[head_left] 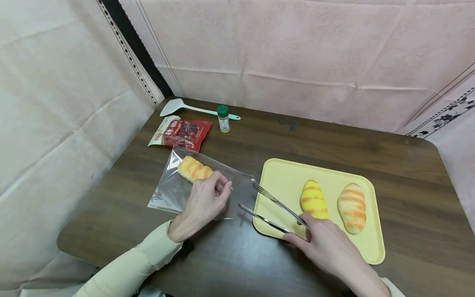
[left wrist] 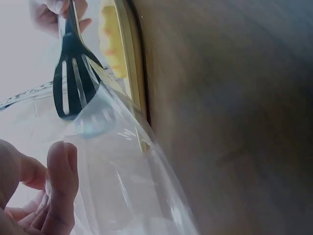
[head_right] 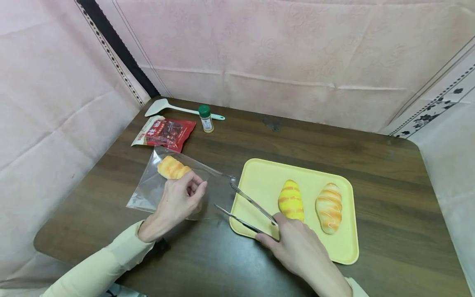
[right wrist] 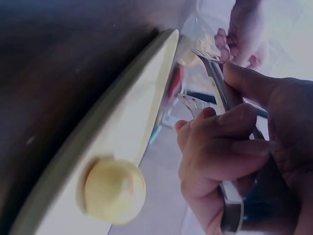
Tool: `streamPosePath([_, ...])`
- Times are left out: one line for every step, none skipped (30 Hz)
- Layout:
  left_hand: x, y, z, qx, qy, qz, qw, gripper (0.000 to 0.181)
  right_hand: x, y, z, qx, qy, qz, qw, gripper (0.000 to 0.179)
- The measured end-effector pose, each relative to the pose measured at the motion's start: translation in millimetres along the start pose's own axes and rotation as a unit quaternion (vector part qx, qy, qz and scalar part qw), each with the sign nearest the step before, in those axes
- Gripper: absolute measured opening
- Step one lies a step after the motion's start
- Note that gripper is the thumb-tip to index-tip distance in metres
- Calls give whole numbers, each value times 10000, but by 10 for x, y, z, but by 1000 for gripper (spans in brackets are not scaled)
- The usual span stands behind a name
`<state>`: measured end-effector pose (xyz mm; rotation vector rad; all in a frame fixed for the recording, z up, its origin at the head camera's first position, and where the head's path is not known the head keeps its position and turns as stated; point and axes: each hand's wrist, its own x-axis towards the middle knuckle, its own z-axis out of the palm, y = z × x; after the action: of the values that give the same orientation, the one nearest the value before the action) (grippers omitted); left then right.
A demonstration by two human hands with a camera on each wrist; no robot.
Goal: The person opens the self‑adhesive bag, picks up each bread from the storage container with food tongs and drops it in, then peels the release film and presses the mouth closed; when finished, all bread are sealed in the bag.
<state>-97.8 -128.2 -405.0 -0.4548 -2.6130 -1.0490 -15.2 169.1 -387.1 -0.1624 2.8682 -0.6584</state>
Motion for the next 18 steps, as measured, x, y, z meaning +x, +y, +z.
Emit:
streamPosePath([-2,1,-2,26,20,-7,10000,11,-53,35,-16,6,24,67,10000,41])
streamPosePath([-2,0,-5,66,43,-1,10000,12,-103,71,-28,-7,71,118,9999,40])
streamPosePath([-1,0,-8,109,74,13,9999,12,-154,112,-33,-13,130,150,9998,40])
streamPosePath([3,-3,-9,148,99,27,9998,13,-206,154,-37,-27,190,208,9996,39])
streamPosePath([8,-7,-9,183,108,34,9998,13,-256,198,-37,-38,255,262,9993,39])
streamPosePath([12,-12,-10,230,121,45,9997,13,-307,243,-33,-36,354,282,9990,37])
streamPosePath([16,-16,-11,266,122,48,9996,13,-359,289,-26,-37,448,297,9985,36])
streamPosePath([19,-20,-12,282,114,39,9995,14,-408,335,-15,-35,567,300,9979,36])
streamPosePath([21,-21,-14,287,95,22,9995,14,-455,380,-1,-11,705,290,9971,35])
streamPosePath([24,-24,-15,290,67,0,9996,14,-503,423,15,-7,832,302,9961,35])
streamPosePath([26,-25,-16,292,42,-18,9996,14,-550,464,31,5,942,328,9950,35])
streamPosePath([28,-26,-17,300,21,-37,9995,14,-596,501,49,-4,1066,373,9936,35])
streamPosePath([32,-28,-18,312,4,-50,9995,14,-637,535,68,-21,1171,463,9920,36])
streamPosePath([37,-28,-20,328,-9,-56,9994,14,-676,564,89,-46,1260,581,9903,37])
streamPosePath([43,-28,-21,352,-15,-56,9994,15,-712,591,114,-87,1371,677,9882,38])
streamPosePath([48,-30,-23,382,-19,-60,9993,15,-750,612,140,-136,1477,780,9859,40])
streamPosePath([53,-31,-26,410,-23,-60,9991,15,-781,632,170,-158,1633,835,9829,41])
streamPosePath([57,-33,-30,442,-21,-46,9990,15,-808,650,203,-173,1851,841,9790,43])
